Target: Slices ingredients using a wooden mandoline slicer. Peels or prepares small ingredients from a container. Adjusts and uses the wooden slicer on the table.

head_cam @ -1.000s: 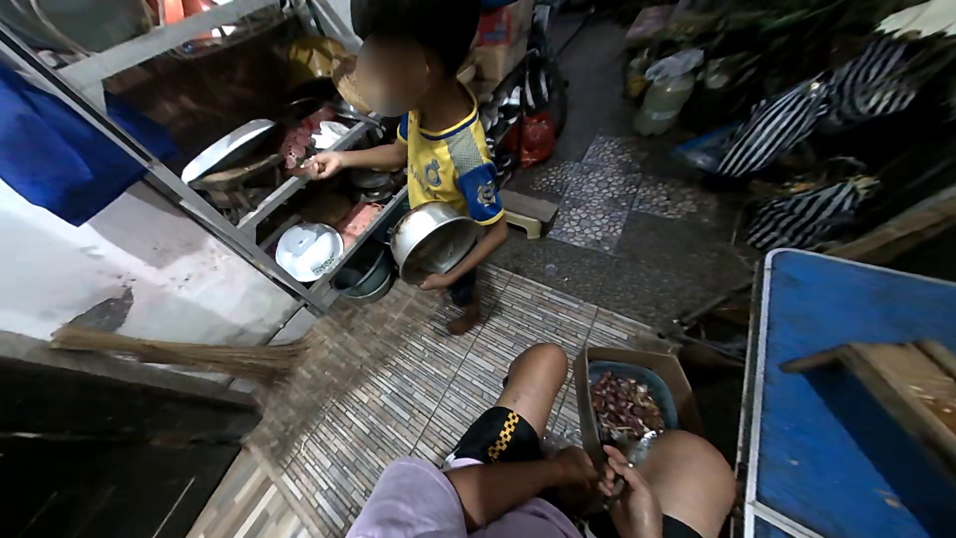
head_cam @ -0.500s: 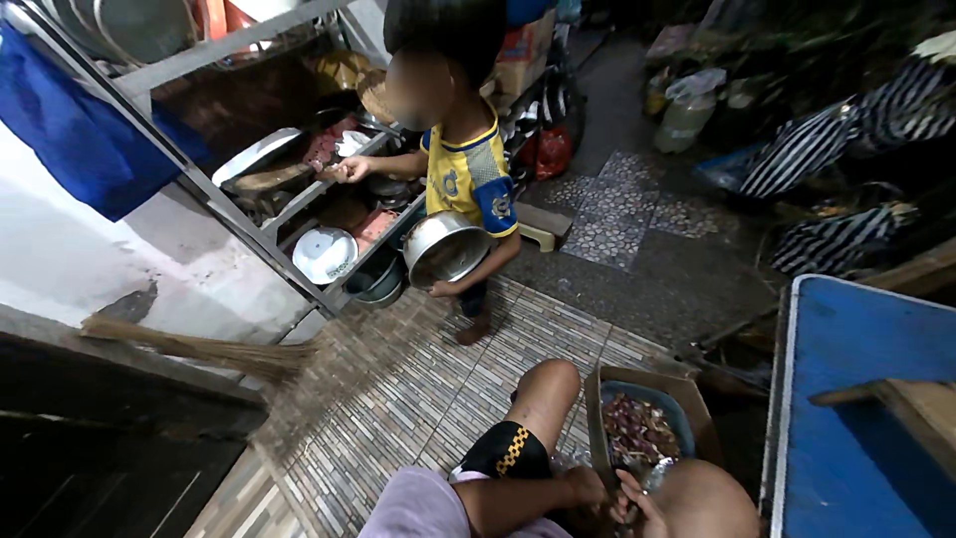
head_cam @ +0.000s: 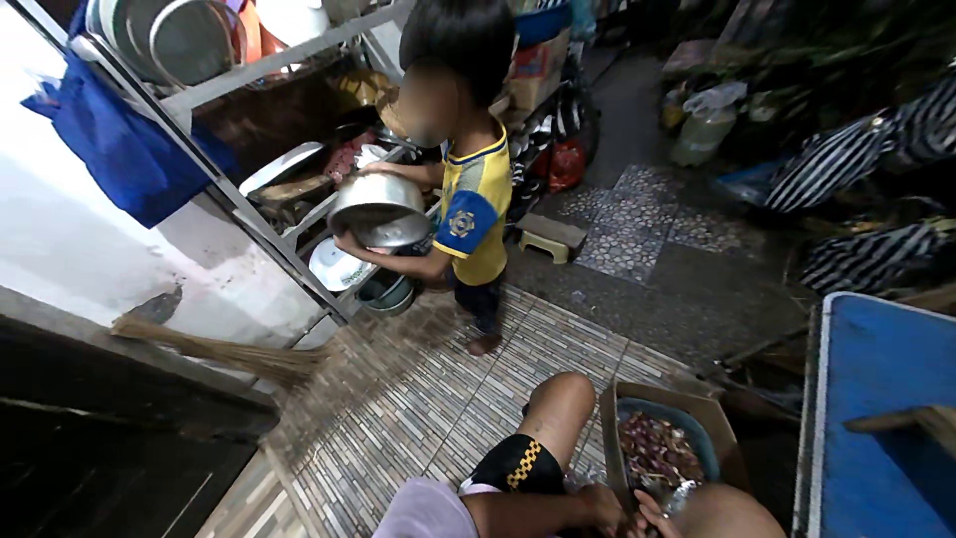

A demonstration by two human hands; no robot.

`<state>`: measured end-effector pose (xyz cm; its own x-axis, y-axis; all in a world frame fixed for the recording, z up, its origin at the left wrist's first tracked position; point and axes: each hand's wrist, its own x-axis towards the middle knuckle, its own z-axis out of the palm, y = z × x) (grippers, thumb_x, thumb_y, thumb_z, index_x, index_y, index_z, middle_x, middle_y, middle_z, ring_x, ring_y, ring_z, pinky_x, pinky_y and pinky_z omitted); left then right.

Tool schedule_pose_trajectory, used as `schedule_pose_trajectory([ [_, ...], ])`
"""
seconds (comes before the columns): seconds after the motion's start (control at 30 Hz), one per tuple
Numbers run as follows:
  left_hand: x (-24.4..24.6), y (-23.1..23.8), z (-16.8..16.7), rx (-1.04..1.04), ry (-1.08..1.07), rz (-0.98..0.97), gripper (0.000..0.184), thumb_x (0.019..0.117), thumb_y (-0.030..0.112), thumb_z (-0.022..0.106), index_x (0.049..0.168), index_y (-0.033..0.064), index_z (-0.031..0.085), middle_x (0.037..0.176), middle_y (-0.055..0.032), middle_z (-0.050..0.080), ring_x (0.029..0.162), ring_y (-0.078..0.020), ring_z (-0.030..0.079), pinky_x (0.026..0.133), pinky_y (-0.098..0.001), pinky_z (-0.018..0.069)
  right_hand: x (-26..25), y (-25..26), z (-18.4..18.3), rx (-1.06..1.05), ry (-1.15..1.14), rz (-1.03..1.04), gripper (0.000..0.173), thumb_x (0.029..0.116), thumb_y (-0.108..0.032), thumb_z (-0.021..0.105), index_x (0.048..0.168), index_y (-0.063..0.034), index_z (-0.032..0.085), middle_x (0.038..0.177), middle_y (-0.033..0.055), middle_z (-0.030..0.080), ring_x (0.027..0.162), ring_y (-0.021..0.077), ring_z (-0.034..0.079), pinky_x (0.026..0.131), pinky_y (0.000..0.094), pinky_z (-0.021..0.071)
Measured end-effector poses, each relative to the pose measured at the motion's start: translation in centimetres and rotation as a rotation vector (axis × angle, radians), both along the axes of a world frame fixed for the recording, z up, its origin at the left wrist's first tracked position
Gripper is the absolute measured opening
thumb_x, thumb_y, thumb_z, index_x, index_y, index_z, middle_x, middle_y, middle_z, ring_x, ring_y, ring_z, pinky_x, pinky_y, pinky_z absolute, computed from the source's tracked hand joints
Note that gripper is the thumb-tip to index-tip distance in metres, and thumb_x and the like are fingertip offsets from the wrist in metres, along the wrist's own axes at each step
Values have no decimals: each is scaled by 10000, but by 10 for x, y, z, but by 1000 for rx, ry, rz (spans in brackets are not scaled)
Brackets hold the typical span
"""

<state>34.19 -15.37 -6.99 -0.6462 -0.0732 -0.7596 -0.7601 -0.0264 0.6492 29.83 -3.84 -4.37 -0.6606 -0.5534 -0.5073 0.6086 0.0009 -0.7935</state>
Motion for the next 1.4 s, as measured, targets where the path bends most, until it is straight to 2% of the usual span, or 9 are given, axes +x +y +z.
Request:
schedule_pose_trajectory([
  [0.13, -2, 0, 1, -36, -8, -41, 349, 1069, 133, 495, 1295, -121, 577, 1252, -283, 614, 1084, -333, 616, 983, -468, 474, -1, 2, -3, 21, 5, 16, 247, 1055, -71, 325, 1176, -60, 541, 634, -119, 546, 529, -3, 545, 559, 176, 516],
  [0.33, -4, 2, -16, -17, 8, -16, 347, 1069, 141, 486, 1283, -117, 576, 1205, -266, 622, 1016, -305, 616, 937, -450, 490, -5, 4, -14, -5, -1, 7, 261, 1052, -77, 326, 1154, -77, 566, 613, -117, 566, 515, 8, 560, 543, 189, 527],
  [0.5, 7, -3, 38, -3, -28, -11, 357, 1081, 133, 469, 1340, -99, 549, 1259, -265, 607, 1057, -294, 609, 963, -428, 474, -3, 1, -5, 16, -15, -15, 263, 1050, -61, 318, 1178, -50, 548, 596, -117, 545, 501, 4, 549, 530, 180, 516],
  [0.7, 10, -3, 31, -4, 15, 10, 364, 1075, 140, 490, 1321, -120, 552, 1211, -281, 620, 1016, -304, 618, 940, -437, 487, 1, -4, 9, 25, -26, -36, 253, 1049, -41, 316, 1133, -53, 555, 582, -116, 538, 487, -3, 539, 506, 168, 502],
  [0.87, 13, -5, 48, -1, -7, -6, 373, 1076, 120, 483, 1362, -116, 530, 1277, -290, 607, 1096, -322, 622, 1000, -435, 470, -18, 11, -46, -42, -4, 38, 271, 1031, -104, 336, 1177, -82, 564, 603, -110, 582, 501, 21, 566, 522, 209, 530],
  [1.03, 16, -7, 68, 8, -6, 3, 372, 1078, 112, 476, 1364, -121, 524, 1274, -289, 604, 1090, -311, 612, 991, -423, 463, -6, 3, -12, 9, -8, 26, 264, 1053, -87, 306, 1163, -87, 546, 595, -134, 558, 504, -3, 557, 532, 181, 519],
  [1.1, 13, -7, 56, 20, -7, 4, 379, 1080, 116, 471, 1372, -123, 515, 1290, -296, 597, 1112, -323, 612, 1006, -433, 460, -6, 3, -11, -8, -6, 24, 264, 1050, -81, 307, 1163, -86, 545, 597, -130, 562, 506, 0, 556, 530, 182, 516],
  [1.2, -1, -1, -5, 19, 9, 10, 382, 1075, 149, 490, 1342, -121, 533, 1244, -288, 611, 1050, -318, 624, 964, -446, 490, -4, 3, -10, 6, -13, 0, 280, 1045, -76, 304, 1171, -74, 554, 597, -130, 550, 500, 1, 550, 522, 181, 514],
  [1.4, -3, -1, -11, 2, 12, -13, 375, 1072, 160, 503, 1320, -117, 555, 1231, -282, 620, 1050, -318, 626, 964, -448, 489, -4, 4, -15, 4, -11, -17, 298, 1045, -77, 289, 1161, -71, 564, 604, -124, 555, 497, 2, 541, 514, 182, 504],
])
